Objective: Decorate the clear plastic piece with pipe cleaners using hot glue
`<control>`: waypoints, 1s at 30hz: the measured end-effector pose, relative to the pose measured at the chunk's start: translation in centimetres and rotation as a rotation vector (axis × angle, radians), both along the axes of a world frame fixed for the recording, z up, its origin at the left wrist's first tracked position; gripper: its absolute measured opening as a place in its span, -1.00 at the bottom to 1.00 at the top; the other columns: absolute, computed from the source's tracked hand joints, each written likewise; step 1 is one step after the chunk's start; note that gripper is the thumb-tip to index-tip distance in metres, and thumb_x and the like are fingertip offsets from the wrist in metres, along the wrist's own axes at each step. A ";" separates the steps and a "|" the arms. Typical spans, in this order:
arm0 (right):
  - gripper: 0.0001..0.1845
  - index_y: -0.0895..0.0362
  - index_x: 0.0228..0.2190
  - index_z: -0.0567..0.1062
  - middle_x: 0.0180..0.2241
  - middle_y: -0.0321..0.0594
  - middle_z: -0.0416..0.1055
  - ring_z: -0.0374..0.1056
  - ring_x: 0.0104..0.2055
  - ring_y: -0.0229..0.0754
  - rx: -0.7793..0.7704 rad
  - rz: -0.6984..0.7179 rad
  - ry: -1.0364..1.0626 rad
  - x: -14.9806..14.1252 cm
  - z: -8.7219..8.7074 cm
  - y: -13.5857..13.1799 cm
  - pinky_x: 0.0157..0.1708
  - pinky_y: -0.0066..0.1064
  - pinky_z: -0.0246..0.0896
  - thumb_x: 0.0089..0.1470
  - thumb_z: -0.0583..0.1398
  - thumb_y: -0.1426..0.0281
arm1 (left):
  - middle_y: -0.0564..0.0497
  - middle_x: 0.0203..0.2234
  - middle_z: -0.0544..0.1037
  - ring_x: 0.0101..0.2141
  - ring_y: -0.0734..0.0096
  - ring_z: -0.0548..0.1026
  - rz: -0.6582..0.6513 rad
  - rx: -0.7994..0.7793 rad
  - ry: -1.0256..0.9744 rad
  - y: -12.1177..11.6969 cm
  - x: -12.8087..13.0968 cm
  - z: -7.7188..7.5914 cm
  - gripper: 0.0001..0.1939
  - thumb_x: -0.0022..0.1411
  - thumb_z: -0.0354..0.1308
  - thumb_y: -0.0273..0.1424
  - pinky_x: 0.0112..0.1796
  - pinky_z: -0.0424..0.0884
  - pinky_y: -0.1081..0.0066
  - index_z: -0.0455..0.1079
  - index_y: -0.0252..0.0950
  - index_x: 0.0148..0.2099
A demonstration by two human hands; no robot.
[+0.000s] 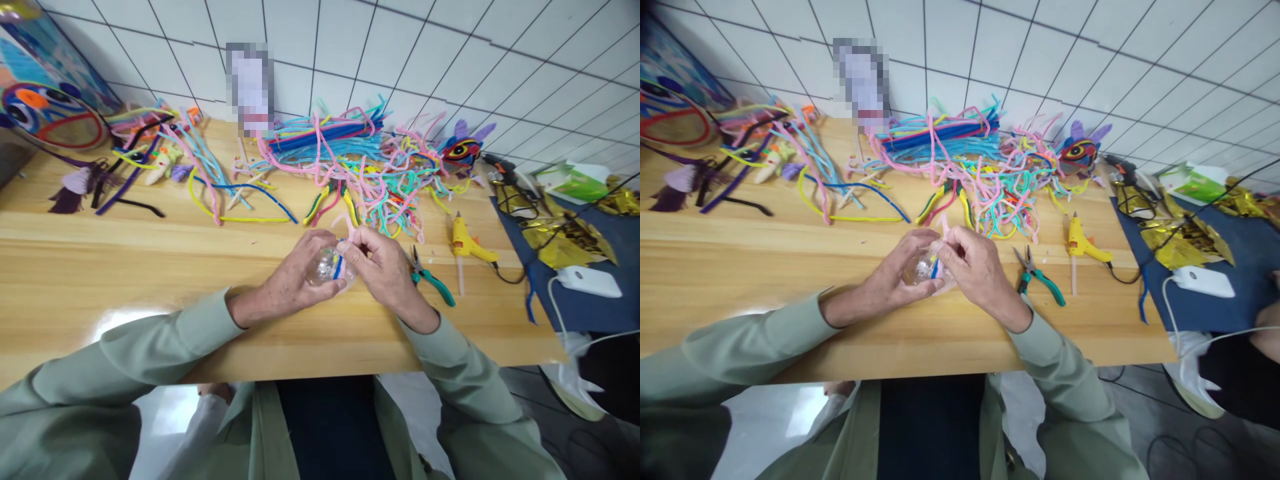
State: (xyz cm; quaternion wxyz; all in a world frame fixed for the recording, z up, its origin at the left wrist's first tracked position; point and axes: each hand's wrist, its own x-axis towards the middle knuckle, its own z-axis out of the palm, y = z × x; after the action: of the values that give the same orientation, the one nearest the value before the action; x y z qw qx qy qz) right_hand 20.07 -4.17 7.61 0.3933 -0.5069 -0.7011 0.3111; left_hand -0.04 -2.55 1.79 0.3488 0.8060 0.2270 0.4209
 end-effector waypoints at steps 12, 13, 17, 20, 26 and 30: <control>-0.71 0.04 -0.31 0.49 -0.31 -0.28 0.51 0.39 -0.31 -0.19 -0.077 0.115 0.033 1.5 -0.1 -0.4 -0.25 -0.30 0.25 0.34 0.29 0.11 | -0.22 0.18 0.46 0.25 0.02 0.45 0.025 -0.003 0.035 0.2 0.0 -0.6 -0.46 0.41 0.31 -0.25 0.28 0.45 -0.06 0.24 -0.17 0.32; -0.75 0.05 -0.27 0.52 -0.28 -0.27 0.53 0.41 -0.29 -0.18 -0.077 0.132 0.026 1.8 -0.1 -0.6 -0.23 -0.30 0.26 0.34 0.30 0.14 | -0.22 0.18 0.46 0.25 0.02 0.45 0.027 -0.004 0.036 0.2 0.0 -0.6 -0.46 0.42 0.31 -0.25 0.28 0.45 -0.06 0.24 -0.17 0.33; -0.79 0.04 -0.28 0.55 -0.27 -0.27 0.53 0.42 -0.23 -0.16 -0.024 0.197 -0.022 2.4 -0.5 -0.8 -0.13 -0.27 0.28 0.38 0.28 0.20 | -0.22 0.20 0.44 0.27 0.03 0.44 0.039 -0.003 0.033 0.2 -0.1 -0.7 -0.46 0.44 0.30 -0.24 0.30 0.43 -0.05 0.23 -0.17 0.34; -0.70 0.02 -0.32 0.53 -0.30 -0.28 0.51 0.41 -0.23 -0.15 0.011 0.221 -0.033 2.6 -0.7 -0.5 -0.10 -0.25 0.29 0.44 0.23 0.14 | -0.21 0.20 0.45 0.27 0.04 0.44 0.029 -0.004 0.034 0.2 -0.1 -0.6 -0.47 0.44 0.29 -0.25 0.31 0.42 -0.04 0.24 -0.17 0.34; -0.57 0.01 -0.35 0.51 -0.31 -0.25 0.50 0.41 -0.22 -0.12 0.009 0.243 -0.104 2.8 -0.4 0.0 -0.11 -0.25 0.32 0.45 0.18 -0.01 | -0.22 0.22 0.44 0.29 0.03 0.42 0.006 -0.011 0.042 0.3 -0.2 -0.5 -0.47 0.46 0.28 -0.19 0.34 0.40 -0.04 0.25 -0.16 0.35; -0.56 0.01 -0.36 0.51 -0.31 -0.24 0.50 0.41 -0.21 -0.11 0.022 0.240 -0.117 2.9 -0.5 0.1 -0.10 -0.24 0.32 0.45 0.17 -0.01 | -0.22 0.24 0.43 0.32 0.01 0.39 -0.031 -0.008 0.056 0.4 -0.3 -0.4 -0.43 0.47 0.28 -0.18 0.35 0.38 -0.08 0.21 -0.12 0.39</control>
State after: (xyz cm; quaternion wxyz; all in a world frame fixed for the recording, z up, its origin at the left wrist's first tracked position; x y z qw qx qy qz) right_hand 23.01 -4.05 7.12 0.3173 -0.4322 -0.7818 0.3183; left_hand -0.35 -2.16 1.35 0.3519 0.8196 0.2256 0.3918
